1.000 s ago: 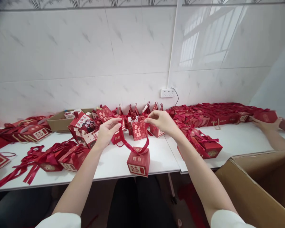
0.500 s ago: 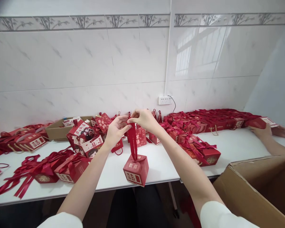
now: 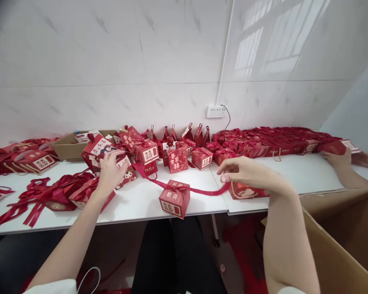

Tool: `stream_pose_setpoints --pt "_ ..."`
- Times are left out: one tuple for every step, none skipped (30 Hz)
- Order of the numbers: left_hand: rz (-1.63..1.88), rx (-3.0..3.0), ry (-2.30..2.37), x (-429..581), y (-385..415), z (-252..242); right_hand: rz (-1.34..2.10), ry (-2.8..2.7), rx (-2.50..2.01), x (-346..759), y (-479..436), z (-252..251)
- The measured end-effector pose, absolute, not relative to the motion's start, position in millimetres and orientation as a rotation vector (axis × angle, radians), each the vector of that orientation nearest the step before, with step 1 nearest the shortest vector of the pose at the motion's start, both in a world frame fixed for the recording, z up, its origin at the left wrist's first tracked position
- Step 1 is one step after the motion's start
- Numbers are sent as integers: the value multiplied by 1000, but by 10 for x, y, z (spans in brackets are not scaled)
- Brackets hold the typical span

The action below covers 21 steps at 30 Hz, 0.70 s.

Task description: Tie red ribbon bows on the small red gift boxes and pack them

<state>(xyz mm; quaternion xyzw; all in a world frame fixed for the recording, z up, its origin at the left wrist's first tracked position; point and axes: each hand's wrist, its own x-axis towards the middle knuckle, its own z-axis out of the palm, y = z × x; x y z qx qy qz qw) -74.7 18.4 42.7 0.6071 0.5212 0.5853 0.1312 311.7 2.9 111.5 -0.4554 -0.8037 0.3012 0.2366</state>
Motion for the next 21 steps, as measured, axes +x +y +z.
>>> stream_pose_setpoints --pt "1587 1816 1495 -693 183 331 831 -2199 -1263 3109 30 1013" --pt "1455 1854 1454 -608 188 233 822 -2168 -1267 3045 45 888" --pt "1327 1875 1408 -506 199 138 834 -2134 -1282 2937 70 743" --pt "1215 1887 1365 -401 213 46 866 -2130 -1305 2804 97 585" --pt "1116 1893 1330 -305 227 -39 915 -2114 -1347 2662 122 423" --pt "1028 1893 1300 -229 240 -115 997 -2083 -1381 2529 140 265" --pt "955 1889 1277 -175 249 -181 1040 -2068 -1388 2418 148 120" --pt "891 1882 1257 -143 254 -237 1075 -2055 -1390 2334 148 -8" --pt "840 1872 1240 -131 256 -281 1110 -2038 -1385 2278 141 -117" --pt "802 1860 1225 -132 256 -316 1134 -2018 -1377 2248 131 -207" --pt "779 1845 1213 -141 255 -343 1159 -1992 -1369 2236 121 -279" --pt "765 1827 1203 -154 254 -363 1185 -1961 -1360 2236 114 -338" --pt "756 1805 1191 -167 255 -380 1213 -1927 -1350 2242 113 -386" --pt "747 1783 1177 -177 257 -395 1245 -1892 -1339 2248 118 -425" --pt "736 1759 1160 -184 260 -412 1281 -1860 -1327 2252 127 -457" --pt "725 1734 1139 -186 263 -431 1321 -1831 -1313 2254 138 -483" --pt "716 1707 1116 -184 262 -452 1363 -1807 -1298 2255 149 -503" --pt "715 1678 1096 -179 258 -477 1404 -1789 -1282 2254 158 -517" --pt "719 1645 1078 -171 248 -503 1441 -1778 -1267 2254 164 -525" --pt "730 1611 1064 -159 233 -528 1476 -1767 -1252 2254 166 -527" --pt "747 1573 1054 -145 212 -553 1511 -1753 -1234 2256 165 -526"
